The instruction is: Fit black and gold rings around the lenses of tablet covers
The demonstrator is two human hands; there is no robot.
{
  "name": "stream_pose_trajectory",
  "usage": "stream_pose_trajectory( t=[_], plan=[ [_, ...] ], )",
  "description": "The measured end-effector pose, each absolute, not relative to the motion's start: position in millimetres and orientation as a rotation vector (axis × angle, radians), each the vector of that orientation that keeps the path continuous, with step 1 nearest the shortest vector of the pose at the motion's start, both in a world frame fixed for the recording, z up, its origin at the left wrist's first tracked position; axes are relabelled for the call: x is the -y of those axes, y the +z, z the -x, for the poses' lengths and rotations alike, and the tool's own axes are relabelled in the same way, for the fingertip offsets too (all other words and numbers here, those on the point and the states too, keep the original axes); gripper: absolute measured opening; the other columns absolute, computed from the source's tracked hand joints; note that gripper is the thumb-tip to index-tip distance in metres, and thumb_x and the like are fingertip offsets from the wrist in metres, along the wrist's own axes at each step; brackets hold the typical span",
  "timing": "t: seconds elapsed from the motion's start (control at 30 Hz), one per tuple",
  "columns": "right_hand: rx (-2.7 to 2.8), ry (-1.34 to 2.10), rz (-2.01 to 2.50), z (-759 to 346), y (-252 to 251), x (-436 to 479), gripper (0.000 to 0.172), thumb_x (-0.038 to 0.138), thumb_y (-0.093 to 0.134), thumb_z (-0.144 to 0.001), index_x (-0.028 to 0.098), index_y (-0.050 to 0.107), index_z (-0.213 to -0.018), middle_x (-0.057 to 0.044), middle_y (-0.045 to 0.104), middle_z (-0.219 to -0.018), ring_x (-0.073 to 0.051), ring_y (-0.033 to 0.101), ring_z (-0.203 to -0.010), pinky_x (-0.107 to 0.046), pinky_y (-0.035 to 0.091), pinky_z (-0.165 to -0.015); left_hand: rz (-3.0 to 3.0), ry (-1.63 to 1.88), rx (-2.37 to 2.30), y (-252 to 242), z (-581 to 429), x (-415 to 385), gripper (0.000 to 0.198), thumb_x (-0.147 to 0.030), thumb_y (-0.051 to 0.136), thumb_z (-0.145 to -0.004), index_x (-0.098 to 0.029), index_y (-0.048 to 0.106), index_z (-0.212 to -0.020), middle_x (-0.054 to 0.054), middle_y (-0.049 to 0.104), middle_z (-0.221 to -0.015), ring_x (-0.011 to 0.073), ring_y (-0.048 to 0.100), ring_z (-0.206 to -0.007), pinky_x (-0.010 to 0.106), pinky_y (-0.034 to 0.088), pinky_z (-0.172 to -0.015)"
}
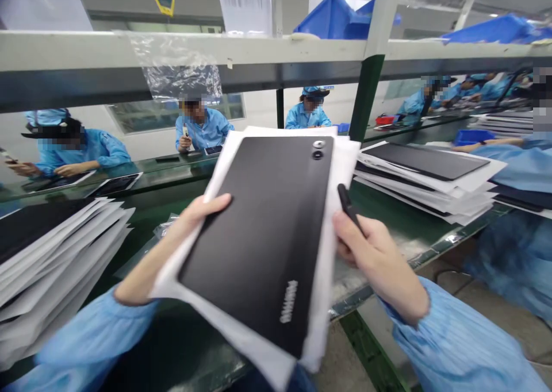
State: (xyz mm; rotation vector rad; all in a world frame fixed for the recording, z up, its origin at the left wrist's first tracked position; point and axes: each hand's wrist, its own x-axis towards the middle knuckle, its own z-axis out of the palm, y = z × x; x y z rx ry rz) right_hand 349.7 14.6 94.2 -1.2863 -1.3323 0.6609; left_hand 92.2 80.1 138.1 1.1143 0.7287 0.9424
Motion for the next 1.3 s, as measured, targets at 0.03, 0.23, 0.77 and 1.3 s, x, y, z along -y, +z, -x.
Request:
stream_pose_trajectory(
  t=[0.03,0.23,0.77,1.3],
  plan=[
    [1.478,0.632,1.262,-339.9,89.4,-15.7,0.049,0.058,0.047,-0.084,0.018,0.056,-0.056,0.002,0.043,-0.041,-0.010,0.042,-0.035,-0.021,0.038,-0.035,-1.114,0.940,-0.773,140.8,-68.9,-74.4,0.042,-0.028,0.070,-0.073,-0.013,0.061,-0.111,0.010,0.072,-0.087,0.0212,0.068,-0.060,0.030,0.056,-0.058],
    [2.308,0.345,1.375,-291.3,31.4,-25.7,0.044,0.012,0.048,-0.078,0.026,0.062,-0.118,-0.008,0.051,-0.134,-0.023,0.065,-0.096,-0.033,0.053,-0.079,-0.989,1.048,-1.205,118.9,63.3,-36.0,0.039,-0.027,0.078,-0.060,-0.024,0.063,-0.096,-0.001,0.073,-0.076,0.0248,0.068,-0.062,0.030,0.058,-0.055],
    [2.199,0.339,1.684,-405.8,-13.2,-47.0,0.036,0.036,0.044,-0.088,0.035,0.059,-0.121,-0.004,0.046,-0.140,-0.026,0.053,-0.118,-0.040,0.044,-0.097,-1.179,0.528,-1.150,59.8,46.9,-49.7,0.072,-0.050,0.073,-0.063,-0.018,0.051,-0.123,0.007,0.069,-0.102,0.0296,0.066,-0.090,0.033,0.052,-0.075],
    [1.278,0.977,1.473,-322.9,68.0,-156.5,0.056,0.061,0.043,-0.085,0.013,0.058,-0.061,-0.003,0.055,-0.046,-0.013,0.056,-0.040,-0.022,0.047,-0.041,-2.616,0.025,-1.225,82.9,-2.7,-28.0,0.042,-0.034,0.059,-0.081,-0.018,0.057,-0.120,0.016,0.049,-0.132,0.0325,0.048,-0.119,0.046,0.044,-0.095]
  ],
)
